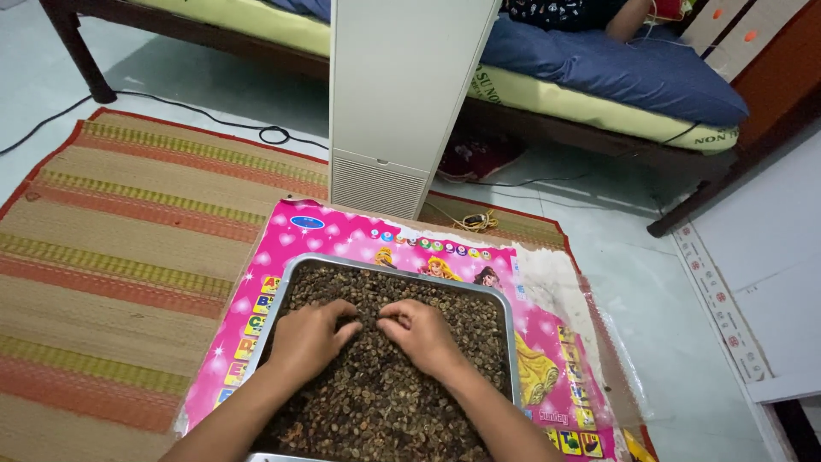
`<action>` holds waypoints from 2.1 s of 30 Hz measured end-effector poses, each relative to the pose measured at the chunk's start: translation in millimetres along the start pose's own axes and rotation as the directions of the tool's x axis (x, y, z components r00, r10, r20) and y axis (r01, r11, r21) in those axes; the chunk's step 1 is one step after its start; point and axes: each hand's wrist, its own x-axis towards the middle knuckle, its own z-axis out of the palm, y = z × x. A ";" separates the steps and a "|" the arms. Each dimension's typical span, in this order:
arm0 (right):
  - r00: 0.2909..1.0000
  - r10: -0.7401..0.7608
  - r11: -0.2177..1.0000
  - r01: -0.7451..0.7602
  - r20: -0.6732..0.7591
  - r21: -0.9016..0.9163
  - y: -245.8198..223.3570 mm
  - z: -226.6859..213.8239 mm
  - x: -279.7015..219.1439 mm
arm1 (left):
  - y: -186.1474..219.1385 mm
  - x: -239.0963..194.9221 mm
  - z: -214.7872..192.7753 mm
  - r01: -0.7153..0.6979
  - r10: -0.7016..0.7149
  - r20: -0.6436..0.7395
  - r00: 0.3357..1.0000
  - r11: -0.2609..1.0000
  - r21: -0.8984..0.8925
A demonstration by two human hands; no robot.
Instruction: The person sits on the floor and uses both hands to sift through a large tray of dark seeds. They pick out specific items and place them on a pink mat to the right of the tray.
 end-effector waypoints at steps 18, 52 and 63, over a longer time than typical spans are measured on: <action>0.953 0.108 0.257 -0.301 0.283 0.918 19.8 -26.9 3.5 | -15.0 3.9 10.2 0.009 -0.015 -0.106 0.994 0.998 -0.065; 0.965 0.250 0.967 -0.244 0.083 -0.071 -16.7 -7.5 0.1 | -3.6 -4.7 18.4 -0.144 0.142 0.023 0.990 0.985 0.095; 0.993 0.108 0.991 -0.111 0.052 0.070 -1.5 -2.7 -0.1 | -2.9 -6.8 17.8 -0.185 0.189 -0.117 0.975 0.982 0.039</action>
